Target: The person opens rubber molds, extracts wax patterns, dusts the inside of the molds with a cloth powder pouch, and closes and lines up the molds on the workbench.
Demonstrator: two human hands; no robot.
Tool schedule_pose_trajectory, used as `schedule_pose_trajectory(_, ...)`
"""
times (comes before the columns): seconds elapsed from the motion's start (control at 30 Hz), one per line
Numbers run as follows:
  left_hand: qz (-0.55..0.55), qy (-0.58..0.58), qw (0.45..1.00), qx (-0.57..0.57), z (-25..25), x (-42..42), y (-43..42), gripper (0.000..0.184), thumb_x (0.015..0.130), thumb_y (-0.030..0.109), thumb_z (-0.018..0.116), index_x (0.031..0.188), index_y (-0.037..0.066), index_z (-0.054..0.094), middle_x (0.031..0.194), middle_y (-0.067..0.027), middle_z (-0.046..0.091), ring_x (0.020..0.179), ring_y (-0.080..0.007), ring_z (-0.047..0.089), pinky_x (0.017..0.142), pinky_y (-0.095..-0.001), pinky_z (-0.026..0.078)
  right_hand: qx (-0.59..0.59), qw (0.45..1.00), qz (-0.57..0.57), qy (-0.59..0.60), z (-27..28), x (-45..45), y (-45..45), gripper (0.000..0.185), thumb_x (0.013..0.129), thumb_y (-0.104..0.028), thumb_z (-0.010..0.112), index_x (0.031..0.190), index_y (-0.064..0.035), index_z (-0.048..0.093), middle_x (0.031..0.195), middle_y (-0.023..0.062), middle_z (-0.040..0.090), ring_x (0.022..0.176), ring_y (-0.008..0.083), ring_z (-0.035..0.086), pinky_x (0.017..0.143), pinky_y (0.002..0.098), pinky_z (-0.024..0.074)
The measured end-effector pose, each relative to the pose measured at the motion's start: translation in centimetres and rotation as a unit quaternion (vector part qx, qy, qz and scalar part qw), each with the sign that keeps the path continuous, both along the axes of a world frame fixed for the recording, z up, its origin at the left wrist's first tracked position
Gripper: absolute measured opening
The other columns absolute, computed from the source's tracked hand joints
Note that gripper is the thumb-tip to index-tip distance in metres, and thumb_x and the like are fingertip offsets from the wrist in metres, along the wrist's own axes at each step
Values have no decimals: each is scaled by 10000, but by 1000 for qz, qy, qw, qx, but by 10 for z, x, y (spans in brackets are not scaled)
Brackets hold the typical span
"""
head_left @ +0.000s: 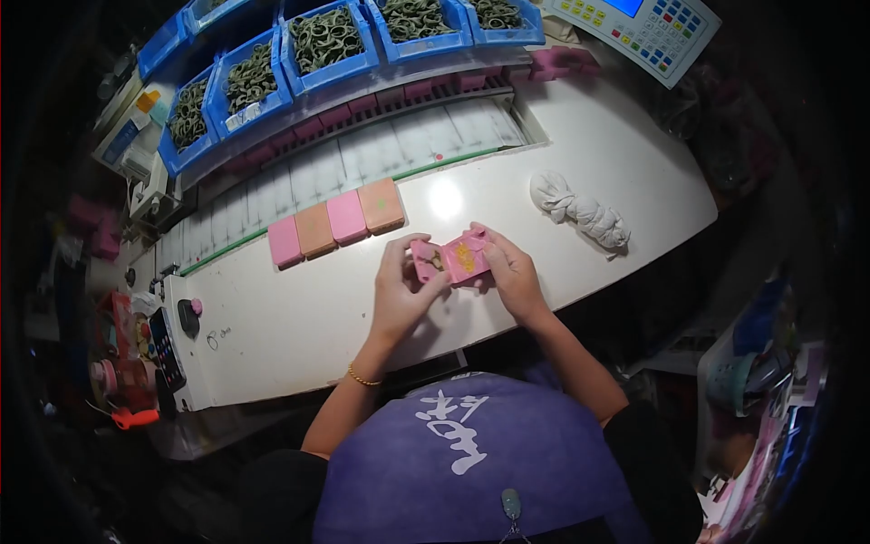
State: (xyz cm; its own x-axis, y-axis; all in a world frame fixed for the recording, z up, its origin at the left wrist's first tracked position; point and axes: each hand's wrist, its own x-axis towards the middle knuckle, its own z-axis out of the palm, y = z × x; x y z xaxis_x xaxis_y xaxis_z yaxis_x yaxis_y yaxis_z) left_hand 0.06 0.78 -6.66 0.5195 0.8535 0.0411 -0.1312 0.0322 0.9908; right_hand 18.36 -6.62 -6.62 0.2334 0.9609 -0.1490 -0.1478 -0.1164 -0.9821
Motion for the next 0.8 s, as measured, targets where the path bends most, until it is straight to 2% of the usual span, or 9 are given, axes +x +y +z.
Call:
schedule_pose_trajectory(0.07,19,-14,999,-23,5,-12,3,488,876,1,693,1317,-16,482,1075,-119,643,878,-150,687,765,-283,578,5,999,-21,-47,-2,-1,1,397,1054,-171,485,1398,19,545,1192,67,646,792,86,598,672,231,520)
schedule_pose_trajectory(0.13,54,69,996,17,18,-22,7,463,872,5,682,1301,-19,509,1029,-105,652,837,-125,672,730,-264,568,68,989,-21,-127,-11,-2,3,424,991,-62,556,1411,-11,551,1264,55,590,848,78,566,684,214,488)
schedule_pose_trajectory(0.17,57,70,996,17,22,-27,10,463,872,5,682,1301,-19,509,1029,-105,652,837,-125,672,730,-264,568,69,990,-18,-125,-11,-2,3,424,991,-62,556,1411,-11,551,1264,55,590,848,78,566,684,214,488)
schedule_pose_trajectory(0.23,14,111,994,-12,29,-33,15,514,842,-26,664,1326,6,493,1039,-103,629,812,-131,660,692,-253,562,135,917,-8,-375,-10,0,4,462,937,-31,598,1398,-22,570,1264,64,563,874,88,545,724,214,462)
schedule_pose_trajectory(0.37,-30,78,995,-48,34,-35,21,461,857,19,700,1281,-9,519,987,-91,647,754,-100,631,665,-232,536,138,931,-27,-337,5,-8,4,398,880,8,584,1273,-23,638,1096,131,580,848,150,584,775,271,502)
schedule_pose_trajectory(0.43,-84,23,992,-95,35,-26,21,485,850,23,719,1283,-2,501,954,-75,641,760,-102,633,665,-239,542,68,964,31,-256,10,-3,6,301,905,-54,619,1201,-8,652,998,90,573,783,131,558,723,271,486)
schedule_pose_trajectory(0.47,-87,23,991,-95,35,-21,21,485,850,23,719,1283,-2,501,954,-75,641,760,-102,633,665,-239,542,67,964,28,-256,7,0,7,301,905,-54,619,1201,-8,652,998,90,573,783,131,558,723,271,486)
schedule_pose_trajectory(0.53,-104,19,988,-116,36,-12,22,512,843,34,745,1285,2,488,925,-65,634,744,-112,646,650,-246,546,69,984,41,-162,2,6,9,260,932,-143,667,1153,-6,657,939,62,574,738,112,540,685,267,473)
schedule_pose_trajectory(0.8,-163,104,975,-111,27,8,23,540,850,4,773,1310,-5,491,1019,-88,624,858,-132,669,701,-259,568,54,977,66,-197,15,5,10,242,966,-237,671,1010,1,677,916,73,593,731,114,552,671,271,466)
